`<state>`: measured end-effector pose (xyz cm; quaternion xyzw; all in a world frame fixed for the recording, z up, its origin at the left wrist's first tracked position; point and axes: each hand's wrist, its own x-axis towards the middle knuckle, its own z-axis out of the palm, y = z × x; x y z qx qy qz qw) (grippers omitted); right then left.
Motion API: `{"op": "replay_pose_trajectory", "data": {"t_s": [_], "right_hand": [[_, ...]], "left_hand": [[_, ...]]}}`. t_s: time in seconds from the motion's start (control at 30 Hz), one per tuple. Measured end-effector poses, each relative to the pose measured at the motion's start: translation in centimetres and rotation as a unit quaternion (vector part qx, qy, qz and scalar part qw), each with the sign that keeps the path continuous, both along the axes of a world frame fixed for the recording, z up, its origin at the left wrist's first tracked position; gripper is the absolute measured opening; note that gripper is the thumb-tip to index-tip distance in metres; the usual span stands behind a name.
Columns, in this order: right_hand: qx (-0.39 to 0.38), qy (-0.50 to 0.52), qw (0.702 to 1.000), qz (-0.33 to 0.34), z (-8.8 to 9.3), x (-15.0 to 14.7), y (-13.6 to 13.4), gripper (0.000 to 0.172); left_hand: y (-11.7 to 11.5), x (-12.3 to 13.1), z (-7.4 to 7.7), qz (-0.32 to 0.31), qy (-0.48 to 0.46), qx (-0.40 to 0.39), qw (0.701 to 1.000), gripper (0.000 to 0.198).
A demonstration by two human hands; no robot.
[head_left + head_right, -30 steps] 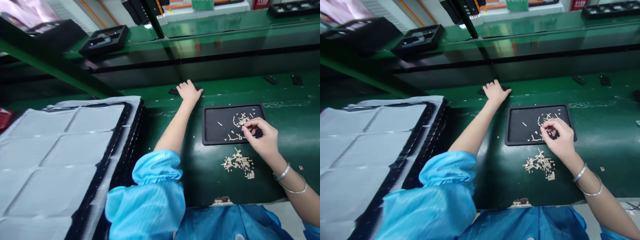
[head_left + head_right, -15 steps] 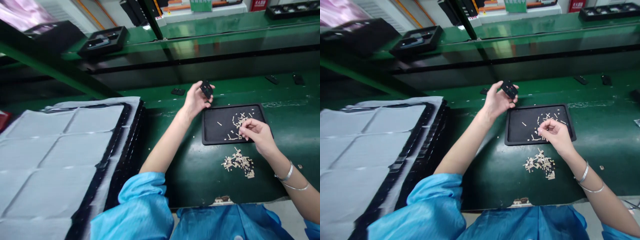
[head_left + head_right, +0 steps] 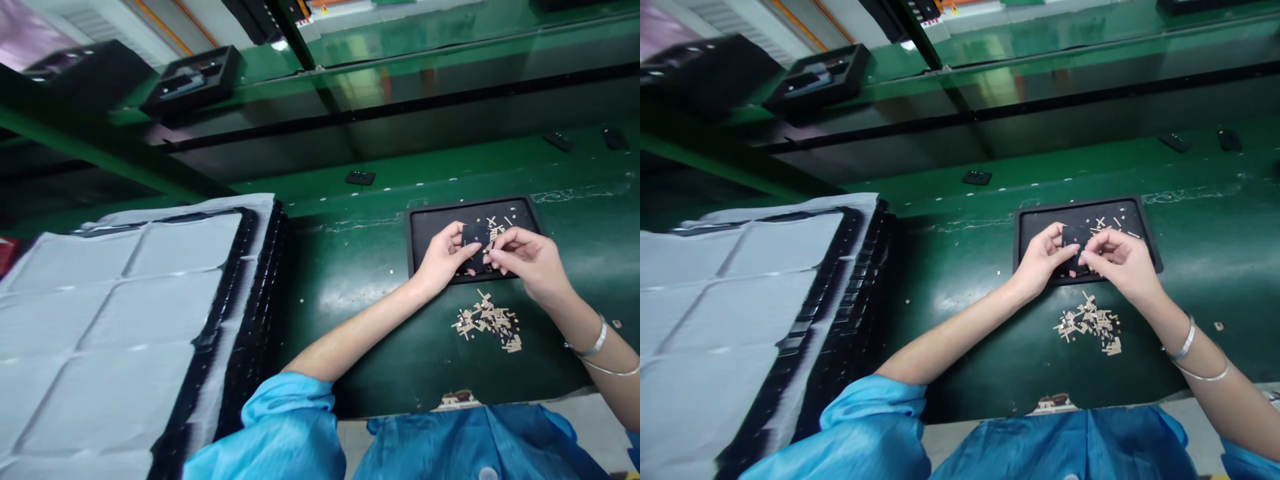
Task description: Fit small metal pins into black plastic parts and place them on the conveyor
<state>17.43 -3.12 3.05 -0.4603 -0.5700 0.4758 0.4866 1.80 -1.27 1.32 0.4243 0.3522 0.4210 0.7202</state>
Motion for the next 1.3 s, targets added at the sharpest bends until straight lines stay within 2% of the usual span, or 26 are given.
{"op": "replay_pose_trajectory", "data": {"t_s": [0.13,0.23,0.43,0.7,0.93,1.3], "right_hand": [[0.037,-0.034,0.993,-0.104,-0.5,0.2,0.1,0.007],[0.051,-0.078,0.985,-0.143,-0.6,0.0,-0.1,0.008],[0.04,-0.111,0.984,-0.137,0.4,-0.3,-0.5,0.008],[0.004,-0.123,0.982,-0.143,1.2,-0.6,-0.7,0.007],[-0.005,-0.123,0.983,-0.138,1.0,-0.5,-0.7,0.007],[-0.023,-0.068,0.991,-0.111,0.1,0.3,0.1,0.011]], "left_hand": [[-0.2,0.0,0.1,0.057,0.021,0.035,0.997,0.036],[-0.6,-0.1,0.4,0.06,0.068,0.088,0.992,0.031],[-1.0,0.0,0.5,0.046,0.122,0.146,0.981,0.021],[-1.1,0.0,0.2,0.036,0.102,0.16,0.981,0.021],[-1.1,0.0,0.3,0.032,0.11,0.17,0.979,0.02],[-1.0,-0.1,0.4,0.028,0.098,0.154,0.983,0.024]]}}
